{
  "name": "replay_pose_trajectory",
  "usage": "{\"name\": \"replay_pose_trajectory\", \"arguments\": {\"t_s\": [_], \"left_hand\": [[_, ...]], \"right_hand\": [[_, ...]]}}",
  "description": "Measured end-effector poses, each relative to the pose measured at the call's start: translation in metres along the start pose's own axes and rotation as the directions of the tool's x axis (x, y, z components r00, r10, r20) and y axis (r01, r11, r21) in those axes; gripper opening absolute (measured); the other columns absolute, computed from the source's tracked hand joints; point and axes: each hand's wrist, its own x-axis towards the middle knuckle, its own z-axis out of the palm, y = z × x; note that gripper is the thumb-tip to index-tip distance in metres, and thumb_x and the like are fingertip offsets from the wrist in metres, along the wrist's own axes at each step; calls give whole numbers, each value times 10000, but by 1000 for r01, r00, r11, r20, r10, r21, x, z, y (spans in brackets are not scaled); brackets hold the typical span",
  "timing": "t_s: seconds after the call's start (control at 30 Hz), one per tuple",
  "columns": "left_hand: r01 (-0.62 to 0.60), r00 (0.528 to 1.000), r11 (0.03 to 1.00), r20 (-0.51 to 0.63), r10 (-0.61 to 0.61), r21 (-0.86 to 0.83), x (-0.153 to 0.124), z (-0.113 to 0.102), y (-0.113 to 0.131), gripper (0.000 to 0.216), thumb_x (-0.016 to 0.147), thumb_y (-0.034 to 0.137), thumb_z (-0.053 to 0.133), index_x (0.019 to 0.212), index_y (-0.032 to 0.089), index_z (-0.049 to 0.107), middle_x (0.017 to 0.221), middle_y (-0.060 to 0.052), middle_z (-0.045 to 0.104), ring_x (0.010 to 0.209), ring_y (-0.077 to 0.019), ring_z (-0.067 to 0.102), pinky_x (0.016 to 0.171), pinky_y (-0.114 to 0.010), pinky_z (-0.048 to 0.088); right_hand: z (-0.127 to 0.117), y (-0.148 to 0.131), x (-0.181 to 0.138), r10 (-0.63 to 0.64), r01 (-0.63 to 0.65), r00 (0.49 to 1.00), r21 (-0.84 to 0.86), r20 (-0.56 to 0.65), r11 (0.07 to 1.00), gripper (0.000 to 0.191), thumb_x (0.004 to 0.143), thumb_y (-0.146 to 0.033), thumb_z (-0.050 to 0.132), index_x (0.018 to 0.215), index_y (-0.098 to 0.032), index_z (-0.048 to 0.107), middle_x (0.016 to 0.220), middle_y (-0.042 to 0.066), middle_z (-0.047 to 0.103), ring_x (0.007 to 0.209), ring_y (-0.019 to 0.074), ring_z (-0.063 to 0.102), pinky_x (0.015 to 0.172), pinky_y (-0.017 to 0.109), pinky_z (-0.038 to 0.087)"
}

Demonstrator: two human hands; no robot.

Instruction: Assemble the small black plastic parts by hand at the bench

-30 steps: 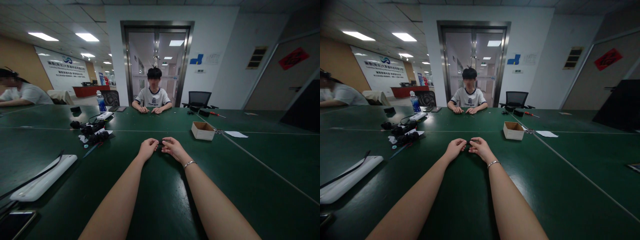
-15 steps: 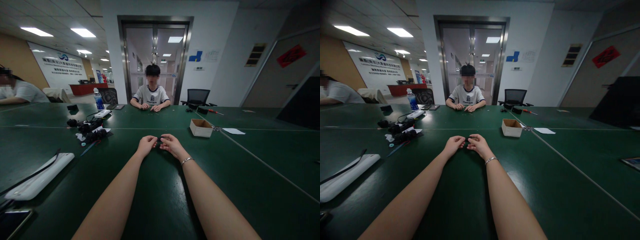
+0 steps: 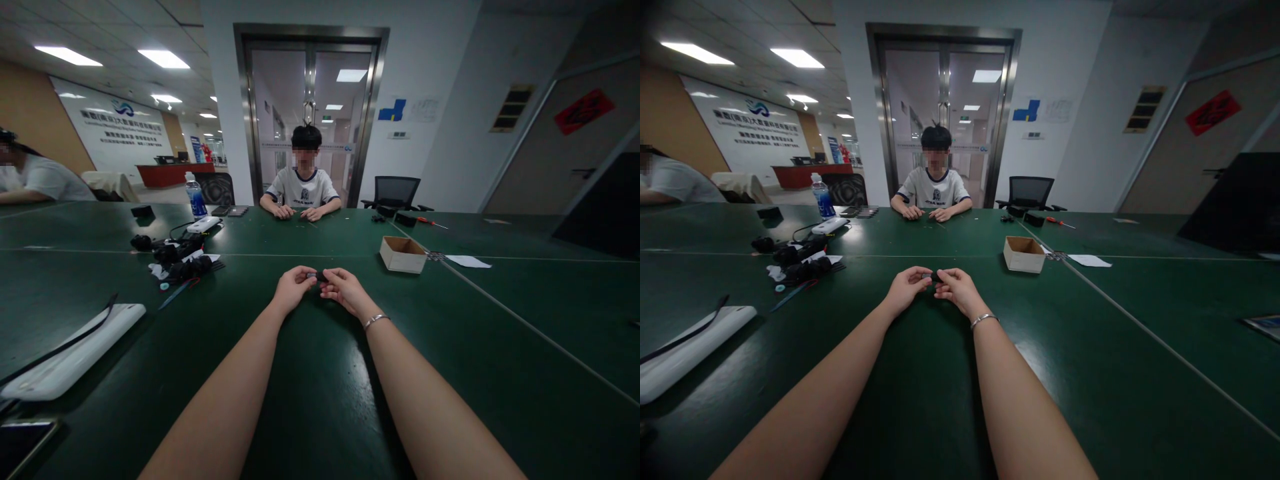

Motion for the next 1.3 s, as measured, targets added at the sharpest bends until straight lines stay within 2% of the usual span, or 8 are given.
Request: {"name": "replay_pose_trajectory", "arguments": {"t_s": [0.23, 0.5, 0.73, 1.0, 1.3], "left_hand": [[-28, 1000, 1000, -2, 28, 14, 1, -1, -1, 272, 687, 263, 725, 915, 131, 655, 792, -59, 678, 757, -165, 640, 754, -305, 501], [66, 998, 994, -23, -64, 93, 0, 0, 4, 197, 730, 292, 688, 804, 111, 667, 658, -49, 658, 611, -142, 603, 609, -258, 469], [104, 994, 991, -37, -101, 83, 1, 0, 4, 311, 706, 423, 702, 741, 118, 656, 611, -36, 632, 546, -125, 555, 551, -242, 433], [130, 989, 984, -80, -121, 120, 6, -2, 3, 365, 726, 478, 651, 654, 121, 622, 583, -32, 604, 502, -106, 514, 508, -226, 398], [139, 987, 982, -103, -126, 126, 9, -4, -2, 412, 740, 518, 601, 625, 122, 594, 555, -11, 562, 479, -87, 476, 479, -208, 363]], "right_hand": [[1, 0, 1, 14, -14, 1000, -42, 6, 999, 265, 845, -319, 689, 782, -145, 499, 584, 36, 612, 459, 126, 597, 452, 233, 567], [-1, 5, 3, -27, 28, 999, -62, 31, 998, 270, 794, -282, 739, 837, -164, 501, 585, -5, 609, 480, 121, 612, 490, 238, 579], [-4, 9, 3, -92, 100, 989, -63, 113, 993, 407, 693, -327, 800, 905, -187, 481, 671, -28, 608, 543, 126, 630, 525, 268, 583], [-5, 10, 3, -130, 146, 976, -83, 175, 986, 523, 595, -341, 837, 935, -204, 463, 742, -64, 556, 552, 114, 622, 534, 278, 580], [2, 12, 3, -190, 216, 966, -143, 175, 966, 482, 620, -303, 793, 950, -210, 454, 898, -30, 558, 540, 85, 603, 478, 250, 568]]}}
